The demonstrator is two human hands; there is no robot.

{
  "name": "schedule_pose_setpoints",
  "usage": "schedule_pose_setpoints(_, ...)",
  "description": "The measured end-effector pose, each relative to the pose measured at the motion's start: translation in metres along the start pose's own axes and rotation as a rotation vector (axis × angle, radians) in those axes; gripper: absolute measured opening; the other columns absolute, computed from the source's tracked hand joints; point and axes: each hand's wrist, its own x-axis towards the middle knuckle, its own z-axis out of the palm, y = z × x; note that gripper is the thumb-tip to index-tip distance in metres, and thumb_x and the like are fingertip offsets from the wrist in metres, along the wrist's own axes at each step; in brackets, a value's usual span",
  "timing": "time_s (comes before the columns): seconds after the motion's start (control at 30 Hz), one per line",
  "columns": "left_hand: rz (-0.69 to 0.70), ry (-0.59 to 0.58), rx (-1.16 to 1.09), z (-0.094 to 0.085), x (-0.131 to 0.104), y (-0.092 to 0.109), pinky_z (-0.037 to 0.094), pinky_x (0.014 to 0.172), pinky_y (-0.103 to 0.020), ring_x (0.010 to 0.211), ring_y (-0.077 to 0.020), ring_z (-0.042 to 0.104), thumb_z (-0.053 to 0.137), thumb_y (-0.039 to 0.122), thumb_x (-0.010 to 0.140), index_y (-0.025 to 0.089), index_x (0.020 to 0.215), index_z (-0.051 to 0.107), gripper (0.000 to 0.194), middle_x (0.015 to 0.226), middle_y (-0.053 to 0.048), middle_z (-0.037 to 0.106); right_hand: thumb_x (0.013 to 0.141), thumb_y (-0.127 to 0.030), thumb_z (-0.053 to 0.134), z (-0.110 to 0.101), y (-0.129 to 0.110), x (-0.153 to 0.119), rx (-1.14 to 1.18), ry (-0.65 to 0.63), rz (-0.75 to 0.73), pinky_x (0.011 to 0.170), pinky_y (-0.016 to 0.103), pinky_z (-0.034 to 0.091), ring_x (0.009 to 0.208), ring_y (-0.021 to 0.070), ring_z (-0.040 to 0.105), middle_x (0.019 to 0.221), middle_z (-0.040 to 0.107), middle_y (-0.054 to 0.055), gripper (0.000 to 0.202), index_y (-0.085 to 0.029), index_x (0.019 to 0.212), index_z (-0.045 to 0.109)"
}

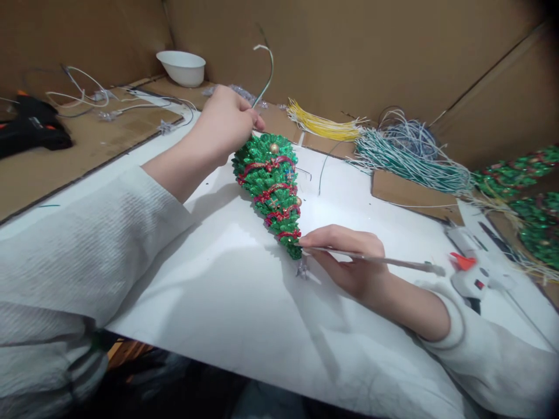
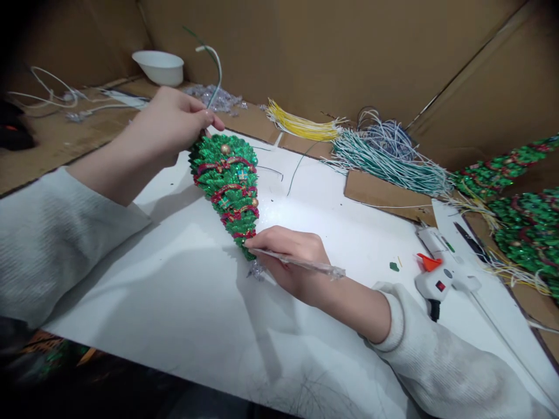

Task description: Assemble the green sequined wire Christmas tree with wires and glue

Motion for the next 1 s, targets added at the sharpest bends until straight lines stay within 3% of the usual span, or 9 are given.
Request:
schedule_pose_setpoints(0.13, -0.150, -0.043, -0.239, 0.007, 0.002, -0.002, 0.042, 0.055, -0.031, 0.053, -0.0158, 0.050, 0.053, 0.017, 0.063, 0.014, 0.073, 0.069, 0.019, 0.057, -0.004, 0.054, 0.080, -0.009, 0.059, 0.000, 0.000, -0.001, 0.000, 0.017, 0.000, 0.067, 0.021, 0.054, 0.074, 0.0115, 0.066, 0.083, 0.071, 0.004, 0.014, -0.017, 0.089, 0.066)
schedule_pose_setpoints(0.23, -0.154, 0.021, -0.366, 0.014, 0.002, -0.007, 0.044, 0.059, -0.032, 0.060, -0.0184, 0.054, 0.053, 0.016, 0.064, 0.015, 0.069, 0.067, 0.015, 0.063, -0.006, 0.058, 0.080, -0.009, 0.059, 0.001, 0.000, -0.003, -0.021, 0.038, 0.007, 0.066, 0.022, 0.055, 0.074, 0.0121, 0.067, 0.083, 0.071, 0.004, 0.015, -0.018, 0.089, 0.066)
schedule_pose_setpoints(0.5, 0.013, 0.158, -0.346, 0.019, -0.001, -0.014, 0.043, 0.079, -0.028, 0.084, -0.0200, 0.057, 0.050, 0.023, 0.071, 0.019, 0.067, 0.065, 0.016, 0.067, -0.004, 0.061, 0.078, -0.007, 0.060, 0.005, 0.003, -0.006, -0.072, 0.112, -0.008, 0.064, 0.020, 0.055, 0.072, 0.0121, 0.067, 0.082, 0.072, 0.004, 0.018, -0.019, 0.090, 0.067)
schedule_pose_setpoints(0.8, 0.050, 0.186, -0.297, 0.019, -0.003, -0.012, 0.044, 0.077, -0.028, 0.081, -0.0199, 0.058, 0.048, 0.025, 0.074, 0.019, 0.067, 0.064, 0.019, 0.071, -0.004, 0.064, 0.078, -0.008, 0.060, 0.008, -0.007, -0.004, -0.267, 0.139, -0.003, 0.055, 0.016, 0.053, 0.066, 0.0101, 0.066, 0.078, 0.072, 0.002, 0.016, -0.019, 0.088, 0.066)
schedule_pose_setpoints(1.0, 0.029, 0.143, -0.311, 0.019, -0.003, -0.011, 0.045, 0.074, -0.030, 0.076, -0.0202, 0.057, 0.048, 0.026, 0.072, 0.020, 0.066, 0.064, 0.018, 0.067, -0.004, 0.063, 0.080, -0.009, 0.059, 0.009, -0.008, -0.004, -0.271, 0.136, 0.029, 0.058, 0.016, 0.054, 0.068, 0.0103, 0.067, 0.080, 0.072, 0.001, 0.017, -0.020, 0.090, 0.066)
